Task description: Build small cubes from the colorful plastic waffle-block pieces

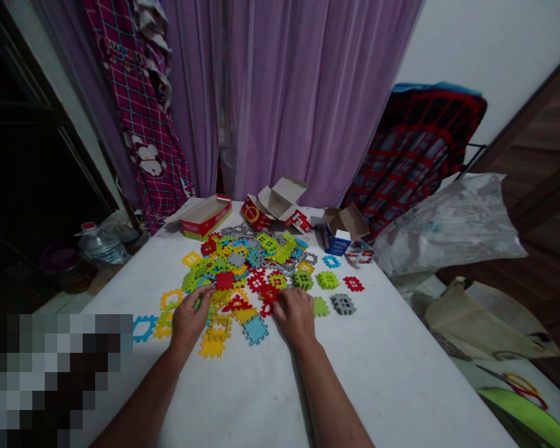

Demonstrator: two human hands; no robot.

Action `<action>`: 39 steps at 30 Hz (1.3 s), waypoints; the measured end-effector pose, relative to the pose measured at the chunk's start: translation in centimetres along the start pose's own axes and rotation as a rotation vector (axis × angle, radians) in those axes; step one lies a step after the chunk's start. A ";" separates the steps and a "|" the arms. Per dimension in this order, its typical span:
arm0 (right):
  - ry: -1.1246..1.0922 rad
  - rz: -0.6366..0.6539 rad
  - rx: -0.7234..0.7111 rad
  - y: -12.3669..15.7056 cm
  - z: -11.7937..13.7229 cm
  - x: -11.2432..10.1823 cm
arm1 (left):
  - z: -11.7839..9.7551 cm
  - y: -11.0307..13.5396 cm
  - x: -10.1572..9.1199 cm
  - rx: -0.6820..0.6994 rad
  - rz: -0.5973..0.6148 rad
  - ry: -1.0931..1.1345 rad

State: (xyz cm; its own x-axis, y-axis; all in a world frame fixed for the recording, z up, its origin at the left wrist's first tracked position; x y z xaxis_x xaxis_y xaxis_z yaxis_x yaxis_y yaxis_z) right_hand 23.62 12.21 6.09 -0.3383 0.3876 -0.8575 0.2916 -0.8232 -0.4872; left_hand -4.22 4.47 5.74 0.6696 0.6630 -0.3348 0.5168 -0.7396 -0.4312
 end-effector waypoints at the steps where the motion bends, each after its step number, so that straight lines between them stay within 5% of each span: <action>1: 0.008 -0.003 -0.009 0.1 0.1 0.0 | 0.0 0.0 0.0 0.000 0.002 0.000; 20: 0.204 0.059 0.251 -0.1 -2.6 -0.4 | 0.1 -0.1 0.1 0.013 0.015 -0.009; 29: 0.181 -0.016 0.165 0.1 -1.4 -0.5 | -0.1 -0.1 0.1 0.016 0.023 -0.006; 39: 0.226 0.112 0.216 -1.3 -0.4 0.7 | 0.0 0.0 0.2 0.011 0.036 -0.016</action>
State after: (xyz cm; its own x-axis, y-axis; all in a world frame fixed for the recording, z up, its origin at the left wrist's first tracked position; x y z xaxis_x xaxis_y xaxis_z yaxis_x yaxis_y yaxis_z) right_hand 23.32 13.70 6.04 -0.1006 0.3520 -0.9306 0.1109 -0.9255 -0.3621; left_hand -4.09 4.62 5.65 0.6788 0.6381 -0.3633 0.4868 -0.7615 -0.4279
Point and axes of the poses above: each hand's wrist, its own y-axis away from the middle knuckle, its own x-axis out of the palm, z = x × y, the point moved 10 cm from there along -y, towards the middle knuckle, and after that the axes turned 12 degrees about y, right-handed, at the moved point
